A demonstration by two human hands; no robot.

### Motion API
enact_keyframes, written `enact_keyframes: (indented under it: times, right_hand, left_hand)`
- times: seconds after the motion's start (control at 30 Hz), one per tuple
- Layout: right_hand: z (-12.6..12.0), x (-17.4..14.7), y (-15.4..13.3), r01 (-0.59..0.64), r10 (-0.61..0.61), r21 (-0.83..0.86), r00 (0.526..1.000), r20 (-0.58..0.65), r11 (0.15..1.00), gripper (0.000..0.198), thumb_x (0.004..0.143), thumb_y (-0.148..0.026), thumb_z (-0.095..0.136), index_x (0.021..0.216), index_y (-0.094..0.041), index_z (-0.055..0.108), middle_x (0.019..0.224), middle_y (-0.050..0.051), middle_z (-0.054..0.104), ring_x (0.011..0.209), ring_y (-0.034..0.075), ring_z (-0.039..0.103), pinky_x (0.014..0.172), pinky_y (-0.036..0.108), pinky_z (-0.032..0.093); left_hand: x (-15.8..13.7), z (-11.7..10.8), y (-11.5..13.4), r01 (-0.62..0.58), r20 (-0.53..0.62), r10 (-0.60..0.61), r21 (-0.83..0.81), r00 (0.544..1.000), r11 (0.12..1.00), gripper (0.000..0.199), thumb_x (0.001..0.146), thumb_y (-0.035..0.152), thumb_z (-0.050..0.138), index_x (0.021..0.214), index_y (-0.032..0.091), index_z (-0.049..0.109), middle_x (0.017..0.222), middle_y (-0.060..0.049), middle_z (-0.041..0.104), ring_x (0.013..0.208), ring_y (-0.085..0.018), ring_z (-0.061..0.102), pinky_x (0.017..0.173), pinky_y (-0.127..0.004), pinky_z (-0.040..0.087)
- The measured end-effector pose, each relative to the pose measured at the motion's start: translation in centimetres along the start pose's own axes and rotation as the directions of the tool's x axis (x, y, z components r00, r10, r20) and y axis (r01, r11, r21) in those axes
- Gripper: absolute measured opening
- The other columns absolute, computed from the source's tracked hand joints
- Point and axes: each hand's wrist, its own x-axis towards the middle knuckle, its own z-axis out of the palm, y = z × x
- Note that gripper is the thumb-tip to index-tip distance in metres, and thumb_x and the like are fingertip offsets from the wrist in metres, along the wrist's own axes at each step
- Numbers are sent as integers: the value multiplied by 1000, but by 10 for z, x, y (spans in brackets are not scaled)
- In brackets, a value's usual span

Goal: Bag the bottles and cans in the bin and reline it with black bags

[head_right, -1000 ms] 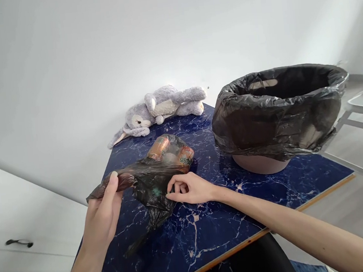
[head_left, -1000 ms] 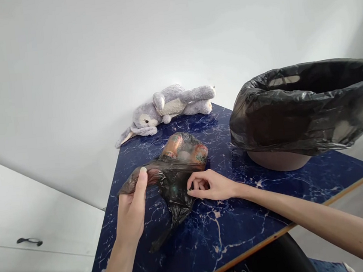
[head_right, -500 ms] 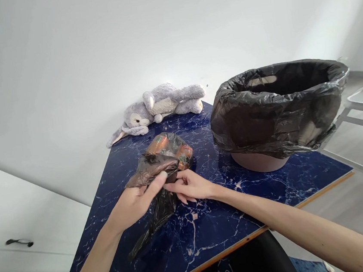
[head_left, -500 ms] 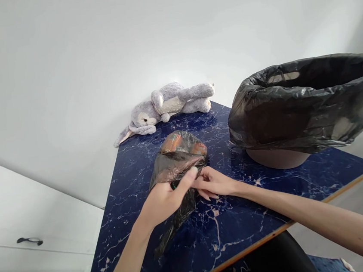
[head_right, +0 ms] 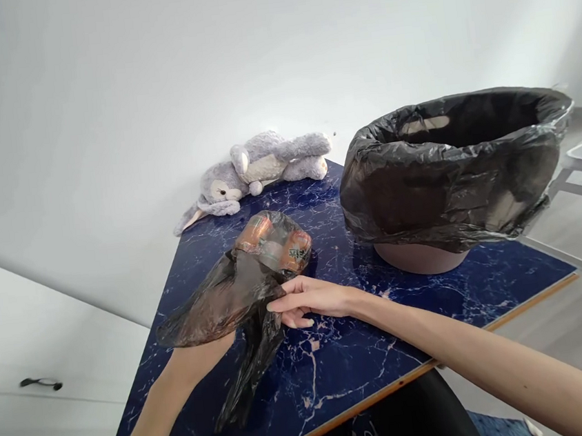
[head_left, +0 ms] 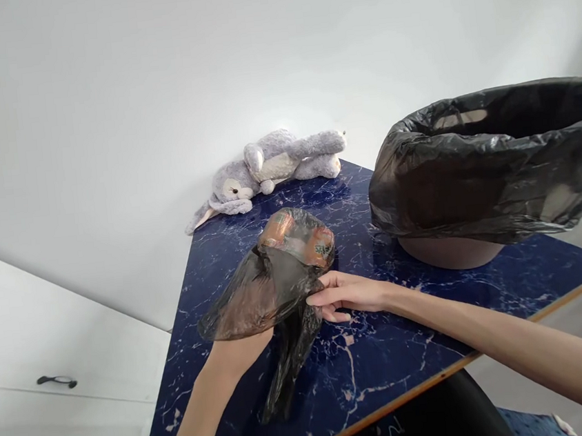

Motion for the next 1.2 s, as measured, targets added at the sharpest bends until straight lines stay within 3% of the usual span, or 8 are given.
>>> enact_keyframes:
  times: [0.13,0.23,0.37,0.5,0.67,0.93,1.2]
  right_hand:
    - [0,0,2,-35,36,-14,996,86,999,39,99,-47,79,80,-13,74,72,2,68,50,8,51,54,26,41]
    - [1,-1,3,-58,60,-24,991,122,998,38,98,-50,80,85,-13,76,71,0,67,52,8,51,55,26,45]
    - [4,-3,1,-86,92,-48,984,153,995,38,100,-49,78,89,-13,76,69,-1,66,54,8,54,55,24,44]
    - [4,-4,1,-96,107,-74,981,162,993,38,102,-48,76,89,-13,76,65,-2,65,54,8,54,54,23,41]
    - [3,-4,2,-90,102,-79,981,166,993,37,103,-48,75,89,-14,76,65,-2,64,54,9,55,54,24,41]
    - [2,-3,1,-101,116,-97,979,168,990,38,101,-50,76,90,-14,77,65,-2,65,54,9,55,54,23,42]
    - [2,-3,-1,-112,128,-100,977,171,989,36,101,-48,77,90,-13,78,64,-2,65,55,9,56,55,23,43]
  left_hand:
    - [-12,-8,-20,-45,112,33,113,993,993,22,96,45,68,93,28,82,106,-13,83,102,-38,77,95,-54,62]
    - [-18,-15,-39,-27,86,10,194,996,981,22,91,40,65,95,29,83,111,-14,84,102,-43,77,92,-57,63]
    - [-26,-24,-57,4,3,-5,256,1000,967,28,93,37,59,103,27,83,107,-13,85,113,-42,76,101,-56,61]
    - [-34,-18,-48,-26,14,23,284,1000,958,35,99,34,51,113,28,83,116,-12,84,110,-39,78,102,-56,62]
    - [-36,9,-22,-104,59,90,308,994,946,42,100,25,51,133,27,76,144,-12,74,136,-41,67,116,-61,55]
    - [-29,35,-28,-157,95,133,330,987,931,29,103,27,53,115,27,79,126,-12,80,129,-38,69,113,-57,56]
    - [-37,32,-30,-136,84,113,368,990,920,36,108,32,47,128,21,76,138,-19,75,131,-47,68,105,-64,60]
